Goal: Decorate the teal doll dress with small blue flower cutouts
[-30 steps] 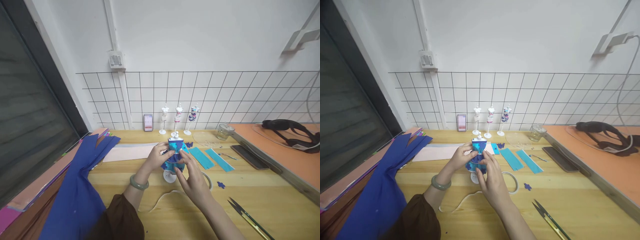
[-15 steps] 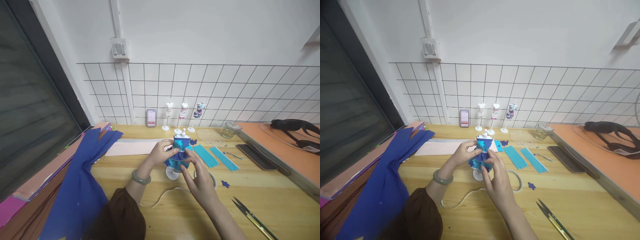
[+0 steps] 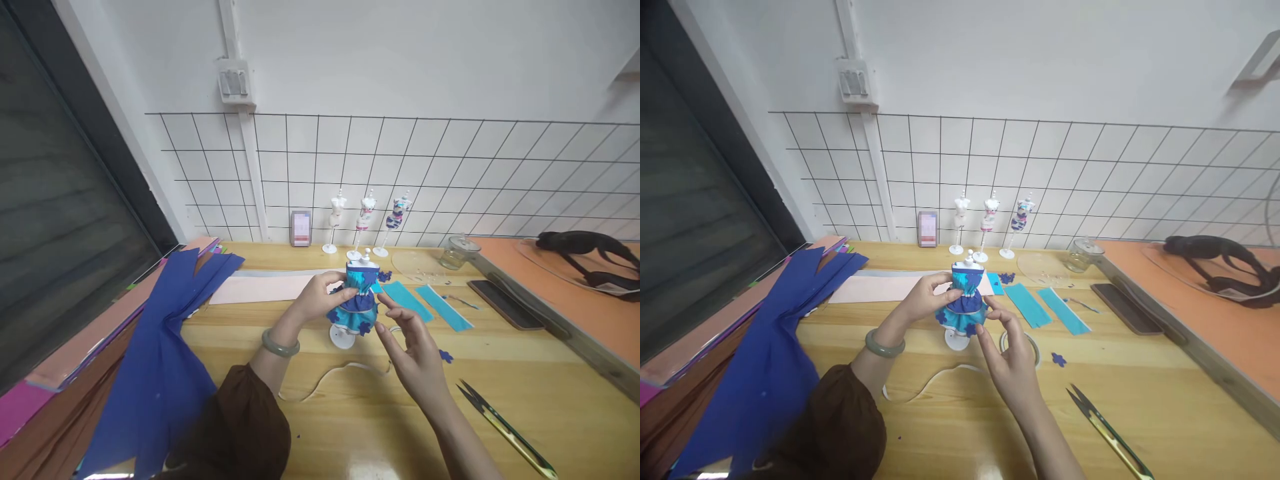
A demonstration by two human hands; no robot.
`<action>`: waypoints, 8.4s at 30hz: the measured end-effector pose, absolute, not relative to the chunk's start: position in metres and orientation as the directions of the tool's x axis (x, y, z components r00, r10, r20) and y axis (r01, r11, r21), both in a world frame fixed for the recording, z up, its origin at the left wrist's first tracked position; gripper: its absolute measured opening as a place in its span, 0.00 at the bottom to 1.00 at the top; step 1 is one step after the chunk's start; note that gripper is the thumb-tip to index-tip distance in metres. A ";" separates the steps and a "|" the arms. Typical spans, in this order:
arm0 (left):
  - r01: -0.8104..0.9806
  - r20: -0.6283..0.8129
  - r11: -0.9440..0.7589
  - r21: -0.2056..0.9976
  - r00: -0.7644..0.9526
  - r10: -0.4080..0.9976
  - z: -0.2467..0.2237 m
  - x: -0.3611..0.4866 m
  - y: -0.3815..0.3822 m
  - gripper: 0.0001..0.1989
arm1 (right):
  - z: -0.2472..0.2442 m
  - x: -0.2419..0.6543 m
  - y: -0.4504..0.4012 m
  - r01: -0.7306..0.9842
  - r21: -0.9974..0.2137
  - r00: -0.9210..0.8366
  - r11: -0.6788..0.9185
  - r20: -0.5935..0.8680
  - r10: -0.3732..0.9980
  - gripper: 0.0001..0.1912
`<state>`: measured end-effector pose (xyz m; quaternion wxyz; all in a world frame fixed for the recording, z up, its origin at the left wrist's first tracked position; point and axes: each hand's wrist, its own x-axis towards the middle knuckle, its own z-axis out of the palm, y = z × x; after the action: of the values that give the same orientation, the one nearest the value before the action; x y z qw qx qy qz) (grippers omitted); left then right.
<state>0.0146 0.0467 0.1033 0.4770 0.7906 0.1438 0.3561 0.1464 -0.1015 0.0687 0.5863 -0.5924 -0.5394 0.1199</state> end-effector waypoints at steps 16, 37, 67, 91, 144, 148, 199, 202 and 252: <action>-0.164 0.428 -0.427 0.889 0.625 0.653 0.113 -0.005 0.059 0.22 | 0.059 0.152 -0.118 0.123 -0.978 0.586 0.168 0.208 0.783 0.12; -0.115 0.535 -0.567 0.816 0.523 0.663 0.120 0.015 0.028 0.24 | 0.077 0.146 -0.111 0.159 -0.963 0.594 0.216 0.268 0.759 0.11; -0.034 0.473 -0.547 0.836 0.549 0.689 0.118 0.014 0.030 0.33 | 0.101 0.137 -0.075 -0.032 -0.922 0.673 0.387 0.266 0.690 0.24; 0.144 0.742 -0.927 0.347 0.562 0.365 0.137 0.026 0.016 0.20 | 0.052 0.149 -0.136 -0.090 -0.974 0.665 0.208 0.096 0.740 0.20; -0.493 0.559 -0.267 0.828 0.686 0.466 0.141 0.009 0.029 0.20 | 0.127 0.111 -0.127 0.326 -0.826 0.370 0.461 0.560 0.741 0.25; -0.452 0.538 -0.293 0.843 0.703 0.465 0.140 0.006 0.027 0.21 | 0.125 0.108 -0.127 0.363 -0.802 0.360 0.475 0.591 0.722 0.25; -0.663 0.687 -0.181 0.727 0.698 0.201 0.148 0.003 0.023 0.21 | 0.149 0.116 -0.113 -0.079 -0.969 0.270 0.233 0.205 0.941 0.12; -0.660 0.686 -0.187 0.727 0.698 0.203 0.148 0.003 0.023 0.21 | 0.150 0.115 -0.113 -0.073 -0.970 0.270 0.232 0.205 0.941 0.12; -0.602 0.611 -0.131 0.788 0.737 0.288 0.145 0.000 0.021 0.19 | 0.146 0.101 -0.115 0.417 -0.832 0.429 0.366 0.535 0.728 0.04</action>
<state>0.0004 0.0209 0.1445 0.6486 0.6691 -0.1173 0.3432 0.1007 -0.1151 0.1460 0.6418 -0.5500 -0.5205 0.1209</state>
